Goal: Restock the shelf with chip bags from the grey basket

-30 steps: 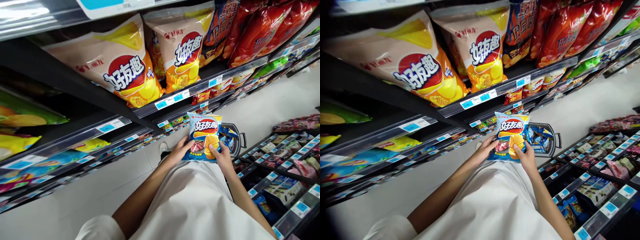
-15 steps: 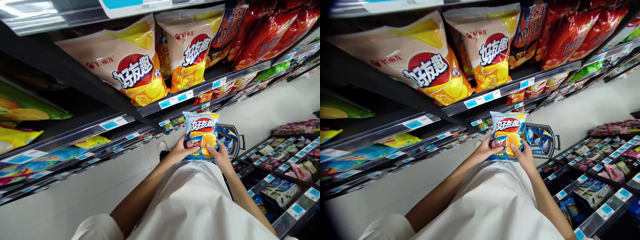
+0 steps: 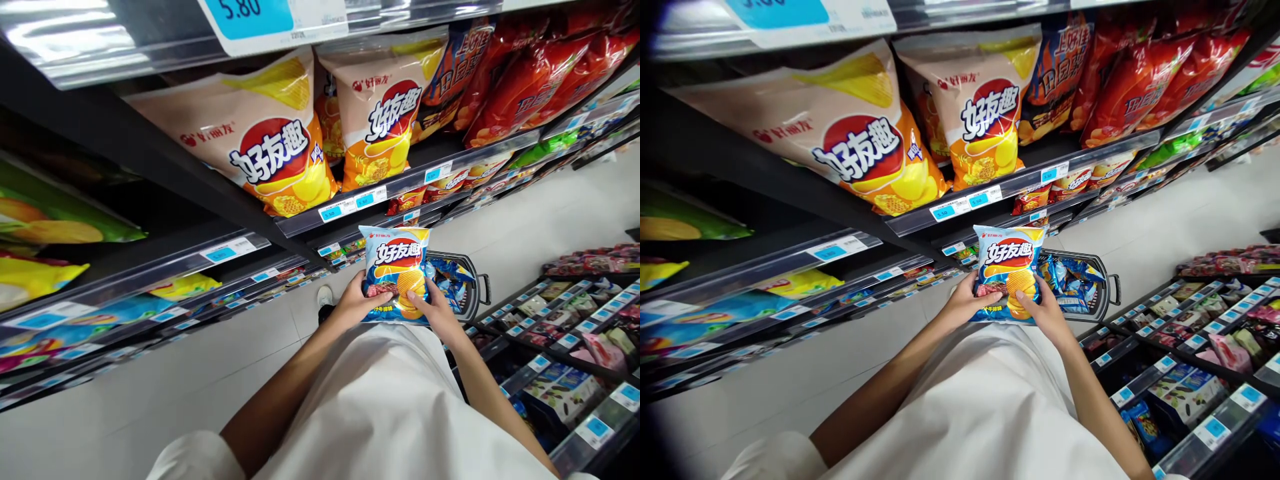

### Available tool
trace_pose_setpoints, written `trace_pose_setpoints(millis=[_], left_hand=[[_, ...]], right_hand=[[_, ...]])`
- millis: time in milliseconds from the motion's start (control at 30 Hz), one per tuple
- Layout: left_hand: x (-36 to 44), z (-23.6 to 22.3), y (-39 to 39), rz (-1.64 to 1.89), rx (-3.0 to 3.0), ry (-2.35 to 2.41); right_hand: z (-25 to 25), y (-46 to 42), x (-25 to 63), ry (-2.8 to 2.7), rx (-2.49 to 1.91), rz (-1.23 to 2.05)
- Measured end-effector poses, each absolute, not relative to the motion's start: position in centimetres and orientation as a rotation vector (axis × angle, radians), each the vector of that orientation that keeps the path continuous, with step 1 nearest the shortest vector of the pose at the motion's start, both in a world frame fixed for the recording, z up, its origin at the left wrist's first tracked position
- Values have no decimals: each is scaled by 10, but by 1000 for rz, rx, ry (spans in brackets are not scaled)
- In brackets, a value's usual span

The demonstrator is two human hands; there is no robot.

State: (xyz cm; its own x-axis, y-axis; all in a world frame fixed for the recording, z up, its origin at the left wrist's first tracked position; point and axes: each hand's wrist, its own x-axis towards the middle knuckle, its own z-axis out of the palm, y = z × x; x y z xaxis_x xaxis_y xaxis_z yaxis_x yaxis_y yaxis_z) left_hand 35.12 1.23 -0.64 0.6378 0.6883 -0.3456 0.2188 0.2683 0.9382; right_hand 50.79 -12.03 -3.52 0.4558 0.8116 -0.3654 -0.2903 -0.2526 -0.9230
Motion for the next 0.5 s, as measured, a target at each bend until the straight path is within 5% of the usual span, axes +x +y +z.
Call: trace_pose_setpoints(millis=[500], left_hand=[[348, -11, 4, 303, 1261, 793]], right_hand=[[-18, -115, 508, -320, -1322, 1079]])
